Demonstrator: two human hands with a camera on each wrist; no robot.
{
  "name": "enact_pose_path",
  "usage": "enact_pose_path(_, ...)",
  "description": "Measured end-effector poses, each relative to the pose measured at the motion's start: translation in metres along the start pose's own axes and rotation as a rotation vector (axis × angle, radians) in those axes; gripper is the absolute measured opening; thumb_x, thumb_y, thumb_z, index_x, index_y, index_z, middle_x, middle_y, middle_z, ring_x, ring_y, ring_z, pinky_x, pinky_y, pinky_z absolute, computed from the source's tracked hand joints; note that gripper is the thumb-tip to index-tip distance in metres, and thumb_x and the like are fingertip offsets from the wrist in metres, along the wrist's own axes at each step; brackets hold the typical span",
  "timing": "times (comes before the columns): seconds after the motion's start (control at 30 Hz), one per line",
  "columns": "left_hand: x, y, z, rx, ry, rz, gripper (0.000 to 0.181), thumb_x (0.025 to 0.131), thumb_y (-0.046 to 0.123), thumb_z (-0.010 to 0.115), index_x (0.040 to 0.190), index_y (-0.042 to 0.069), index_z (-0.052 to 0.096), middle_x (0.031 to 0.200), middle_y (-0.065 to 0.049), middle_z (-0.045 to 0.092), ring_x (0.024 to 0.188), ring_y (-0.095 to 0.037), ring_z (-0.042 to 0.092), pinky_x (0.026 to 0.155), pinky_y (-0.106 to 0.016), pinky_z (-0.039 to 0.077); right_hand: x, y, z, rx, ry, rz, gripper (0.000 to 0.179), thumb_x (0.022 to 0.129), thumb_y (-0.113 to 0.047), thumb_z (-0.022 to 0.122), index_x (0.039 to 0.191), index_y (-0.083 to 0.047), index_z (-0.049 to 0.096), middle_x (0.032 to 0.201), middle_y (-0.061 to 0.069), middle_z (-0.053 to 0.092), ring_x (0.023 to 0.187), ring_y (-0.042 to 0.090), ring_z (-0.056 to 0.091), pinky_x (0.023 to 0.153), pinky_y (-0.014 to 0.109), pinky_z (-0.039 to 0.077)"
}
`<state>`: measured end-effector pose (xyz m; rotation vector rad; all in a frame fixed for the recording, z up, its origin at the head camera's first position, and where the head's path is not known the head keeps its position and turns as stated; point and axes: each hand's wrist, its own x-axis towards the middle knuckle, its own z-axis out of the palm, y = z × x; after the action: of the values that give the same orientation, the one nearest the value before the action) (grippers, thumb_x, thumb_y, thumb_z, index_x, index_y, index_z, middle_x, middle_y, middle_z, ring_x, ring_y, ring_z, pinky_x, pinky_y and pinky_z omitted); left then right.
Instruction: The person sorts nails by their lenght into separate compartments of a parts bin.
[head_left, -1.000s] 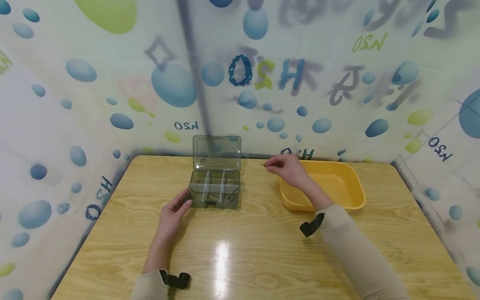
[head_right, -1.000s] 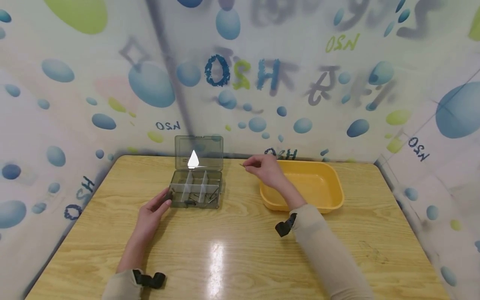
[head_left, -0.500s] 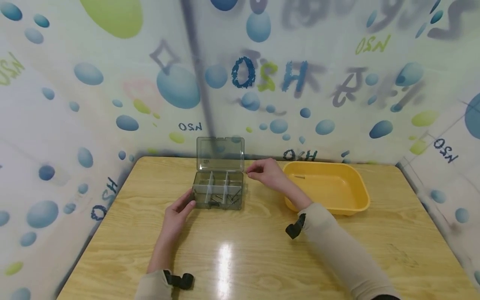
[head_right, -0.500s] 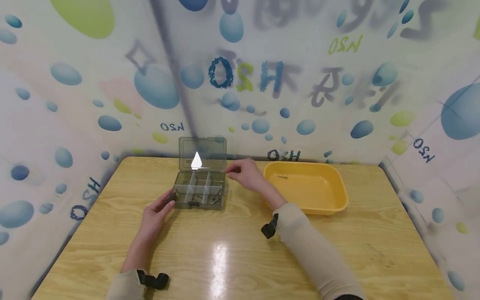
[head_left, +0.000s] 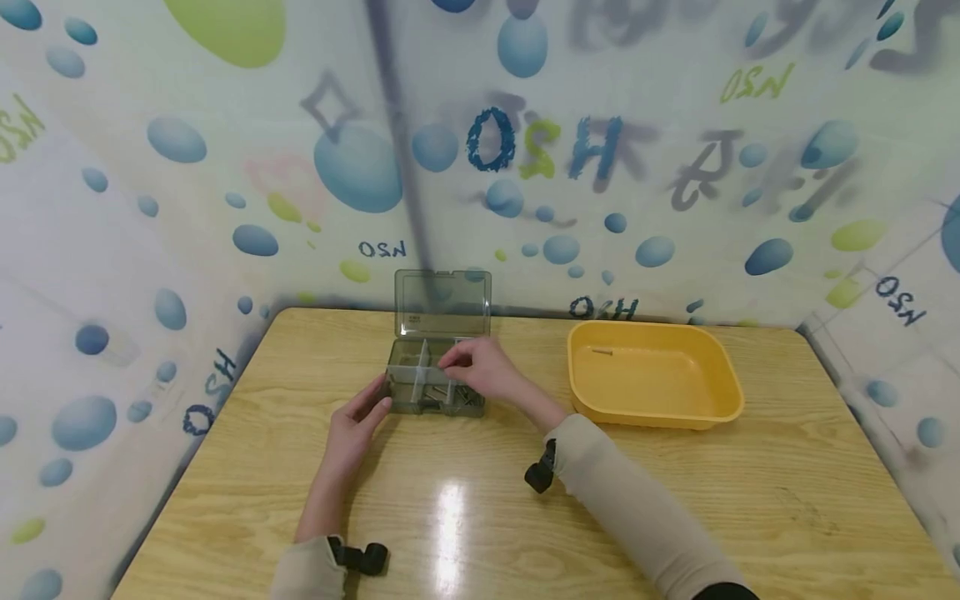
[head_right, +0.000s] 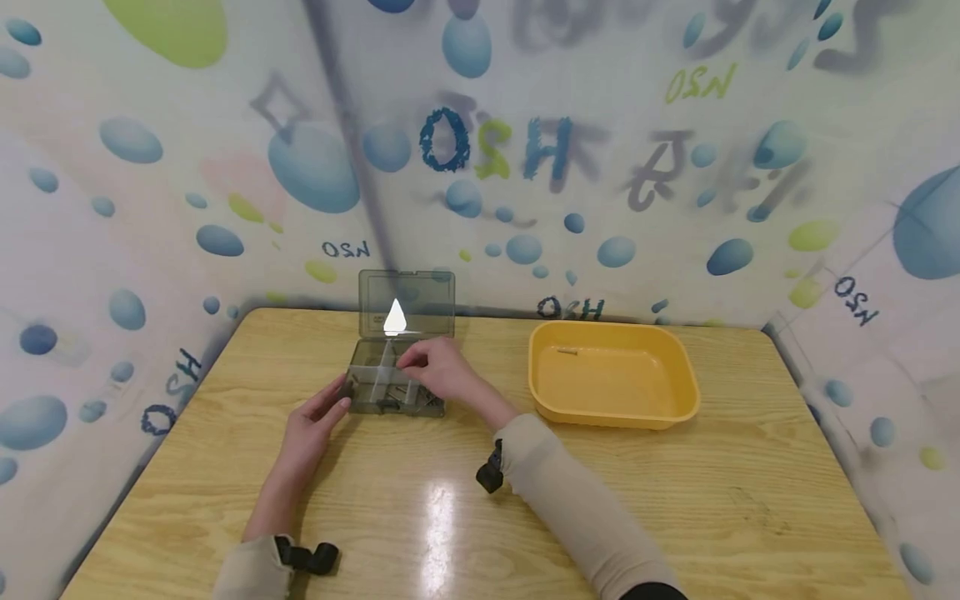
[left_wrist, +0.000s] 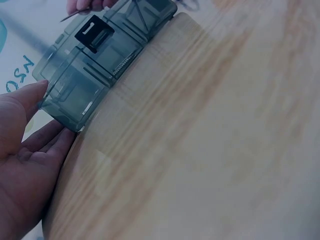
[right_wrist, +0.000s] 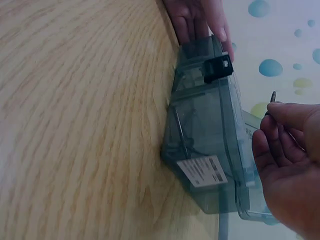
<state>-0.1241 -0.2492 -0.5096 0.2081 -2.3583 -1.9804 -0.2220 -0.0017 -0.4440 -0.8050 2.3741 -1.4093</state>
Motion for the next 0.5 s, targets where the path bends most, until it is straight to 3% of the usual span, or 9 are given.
enact_pose_path(0.23,0.0003,0.0018,-0.0014,0.014,0.004,-0.01,0.052,0.104,0.022,0.065,0.151,0.007,0.05,0.154,-0.012,0.05,0.141,-0.024,0.045,0.098,-0.011,0.042,0.0046,-0.0027,0.0106,-0.027,0.006,-0.003,0.013,0.096,-0.004,0.072,0.107,0.0,0.077,0.099,0.003,0.074,0.088,0.014,0.065,0.078,0.026,0.055)
enact_pose_path(0.5,0.0003,0.0018,-0.0013,0.02,0.006,-0.016,0.052,0.104,0.022,0.065,0.151,0.006,0.051,0.153,-0.012,0.05,0.14,-0.025,0.046,0.097,-0.01,0.043,0.0012,0.0012,0.0082,0.007,0.0,-0.005,0.015,0.097,-0.006,0.071,0.111,0.0,0.076,0.101,0.003,0.074,0.09,0.014,0.065,0.079,0.026,0.055)
